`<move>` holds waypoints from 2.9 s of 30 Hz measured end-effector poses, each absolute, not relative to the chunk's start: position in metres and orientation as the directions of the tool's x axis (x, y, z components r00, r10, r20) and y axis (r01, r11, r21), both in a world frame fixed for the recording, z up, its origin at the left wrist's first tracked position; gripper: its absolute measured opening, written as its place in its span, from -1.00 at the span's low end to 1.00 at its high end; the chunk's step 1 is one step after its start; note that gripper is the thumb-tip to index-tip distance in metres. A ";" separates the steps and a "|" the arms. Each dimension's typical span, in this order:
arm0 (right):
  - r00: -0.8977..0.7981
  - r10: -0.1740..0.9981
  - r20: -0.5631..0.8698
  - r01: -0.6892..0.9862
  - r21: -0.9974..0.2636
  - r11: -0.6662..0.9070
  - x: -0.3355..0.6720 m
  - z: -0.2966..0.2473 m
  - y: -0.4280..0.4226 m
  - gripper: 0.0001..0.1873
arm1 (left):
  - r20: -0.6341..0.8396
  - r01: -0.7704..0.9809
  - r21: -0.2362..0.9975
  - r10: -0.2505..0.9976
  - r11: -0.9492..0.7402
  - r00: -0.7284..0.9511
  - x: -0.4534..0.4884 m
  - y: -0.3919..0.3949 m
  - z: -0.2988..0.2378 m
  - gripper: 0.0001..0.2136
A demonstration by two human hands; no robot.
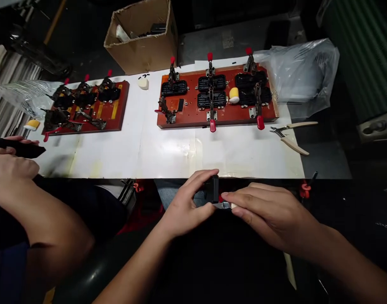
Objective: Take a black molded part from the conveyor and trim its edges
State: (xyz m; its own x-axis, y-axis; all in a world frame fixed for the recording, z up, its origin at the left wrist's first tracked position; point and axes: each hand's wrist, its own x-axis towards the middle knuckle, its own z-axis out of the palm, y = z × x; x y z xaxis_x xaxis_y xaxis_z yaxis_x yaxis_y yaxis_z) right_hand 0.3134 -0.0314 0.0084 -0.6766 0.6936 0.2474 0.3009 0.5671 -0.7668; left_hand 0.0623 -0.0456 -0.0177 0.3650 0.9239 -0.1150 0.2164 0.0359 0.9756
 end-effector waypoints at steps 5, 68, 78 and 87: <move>-0.664 0.714 0.221 0.331 -0.769 0.546 0.312 0.009 -0.032 -0.59 | -0.111 0.228 0.974 0.911 0.019 0.398 0.067 -0.045 -0.017 -0.36; -0.571 0.800 0.185 0.322 -0.846 0.425 0.318 0.003 -0.032 -0.59 | -0.261 0.318 0.935 0.911 0.156 0.320 0.073 -0.041 -0.003 -0.36; -0.603 0.759 0.244 0.316 -0.801 0.509 0.314 -0.002 -0.029 -0.62 | -0.259 0.357 0.926 0.895 0.122 0.363 0.072 -0.044 -0.005 -0.33; -0.292 0.955 0.057 0.721 -0.643 0.259 0.339 -0.035 0.012 -0.70 | -0.305 0.315 0.935 0.820 0.162 0.484 0.077 -0.050 0.001 -0.22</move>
State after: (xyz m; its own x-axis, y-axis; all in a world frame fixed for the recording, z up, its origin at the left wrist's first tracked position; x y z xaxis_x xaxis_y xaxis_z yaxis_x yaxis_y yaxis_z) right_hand 0.3390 0.0119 -0.0350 -0.2923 0.9546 0.0569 0.7211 0.2591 -0.6425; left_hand 0.0771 -0.0496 0.0009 0.4841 0.8202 -0.3049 0.3147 0.1620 0.9353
